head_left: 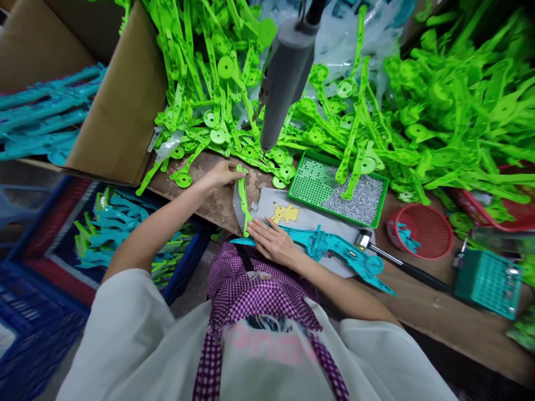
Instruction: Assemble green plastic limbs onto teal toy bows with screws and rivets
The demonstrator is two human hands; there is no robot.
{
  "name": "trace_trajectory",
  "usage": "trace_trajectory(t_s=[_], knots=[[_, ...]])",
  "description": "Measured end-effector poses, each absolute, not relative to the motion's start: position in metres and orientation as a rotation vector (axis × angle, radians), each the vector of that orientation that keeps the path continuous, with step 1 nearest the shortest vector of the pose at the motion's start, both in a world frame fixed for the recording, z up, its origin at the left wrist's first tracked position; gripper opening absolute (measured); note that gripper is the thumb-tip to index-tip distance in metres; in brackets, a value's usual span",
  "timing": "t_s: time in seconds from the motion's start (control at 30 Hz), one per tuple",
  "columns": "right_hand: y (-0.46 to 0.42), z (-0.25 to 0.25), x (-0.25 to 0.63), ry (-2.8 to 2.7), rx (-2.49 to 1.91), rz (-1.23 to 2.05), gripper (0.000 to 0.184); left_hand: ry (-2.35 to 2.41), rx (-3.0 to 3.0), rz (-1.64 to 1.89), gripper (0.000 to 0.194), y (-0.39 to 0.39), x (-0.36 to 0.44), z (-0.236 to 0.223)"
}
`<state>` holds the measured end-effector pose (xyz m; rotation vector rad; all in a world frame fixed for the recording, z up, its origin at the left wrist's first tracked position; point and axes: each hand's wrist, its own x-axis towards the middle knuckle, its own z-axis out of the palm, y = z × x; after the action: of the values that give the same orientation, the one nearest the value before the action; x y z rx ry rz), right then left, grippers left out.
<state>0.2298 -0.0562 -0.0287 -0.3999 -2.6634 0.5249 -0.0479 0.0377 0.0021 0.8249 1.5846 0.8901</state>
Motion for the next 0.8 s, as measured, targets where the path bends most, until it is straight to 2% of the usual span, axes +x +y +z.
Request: trace_trajectory(t_s=[0.1, 0.27, 0.37, 0.73, 0.8], knots=[[-0.057, -0.029, 0.229, -2.639, -0.402, 0.483, 0.050, 1.627, 0.852, 0.824, 0.015, 0.040, -0.047, 0.009], [-0.058, -0.029, 0.230, -2.642, -0.400, 0.530, 0.050, 1.503, 0.670, 0.801, 0.019, 0.045, -0.050, 0.016], [-0.057, -0.029, 0.231, -2.632, -0.399, 0.559, 0.053, 1.373, 0.489, 0.800, 0.014, 0.040, -0.051, 0.017], [-0.056, -0.023, 0.229, -2.647, -0.427, 0.523, 0.048, 1.441, 0.366, 1.068, 0.008, 0.020, -0.037, 0.003], [-0.056, -0.023, 0.229, -2.648, -0.426, 0.494, 0.047, 1.368, 0.345, 1.043, 0.013, 0.014, -0.038, 0.005]])
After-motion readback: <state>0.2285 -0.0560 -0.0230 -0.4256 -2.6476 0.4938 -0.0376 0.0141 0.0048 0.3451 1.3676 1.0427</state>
